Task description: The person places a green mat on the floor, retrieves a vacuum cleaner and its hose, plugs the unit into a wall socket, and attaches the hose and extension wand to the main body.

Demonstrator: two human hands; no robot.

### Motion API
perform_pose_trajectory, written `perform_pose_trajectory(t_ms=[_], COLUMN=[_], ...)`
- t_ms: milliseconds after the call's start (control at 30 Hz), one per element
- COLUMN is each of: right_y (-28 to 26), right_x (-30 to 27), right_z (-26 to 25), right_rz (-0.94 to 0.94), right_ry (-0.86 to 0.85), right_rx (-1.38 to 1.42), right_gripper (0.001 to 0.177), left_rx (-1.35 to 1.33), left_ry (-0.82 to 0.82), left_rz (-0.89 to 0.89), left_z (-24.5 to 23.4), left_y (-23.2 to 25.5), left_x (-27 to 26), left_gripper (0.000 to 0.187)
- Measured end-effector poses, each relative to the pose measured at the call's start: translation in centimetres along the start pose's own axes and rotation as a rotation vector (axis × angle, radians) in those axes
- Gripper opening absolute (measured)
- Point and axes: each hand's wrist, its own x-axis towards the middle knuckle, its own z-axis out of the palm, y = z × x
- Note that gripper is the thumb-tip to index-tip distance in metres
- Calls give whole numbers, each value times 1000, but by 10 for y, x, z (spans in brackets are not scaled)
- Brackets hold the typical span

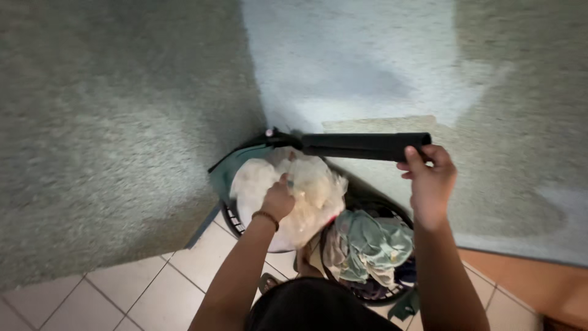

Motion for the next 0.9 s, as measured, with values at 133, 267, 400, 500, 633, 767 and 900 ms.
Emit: perform_pose_trajectory(t_ms=[133, 267, 400, 500, 633, 767, 900], right_y=[0, 12, 34, 53, 68, 76, 78], right_x=[-2, -14, -44, -90, -158, -220, -276], right_z=[-25, -42, -44, -42, -35, -36, -47], right_rz=[5, 156, 373, 444, 689, 796, 816], right_ry=[45, 132, 166, -118, -153, -179, 82], right_rx=[-18, 206, 627, 859, 975, 873, 384], right_gripper=[18, 20, 23, 34, 33, 41, 55], left_rx=[136, -505, -1513, -1893, -2101, -1919, -1742], left_ry=[-208, -444, -753, -601, -404, -328, -419], left_rz=[-161, -78, -57, 34, 83, 72, 185], left_z=[17, 22, 25, 12, -16, -25, -21], left_y=[20, 49, 97, 133, 133, 113, 91], left_x=[18, 1, -26, -33, -48, -79, -127], left_gripper=[88, 85, 76, 60, 38, 37, 31])
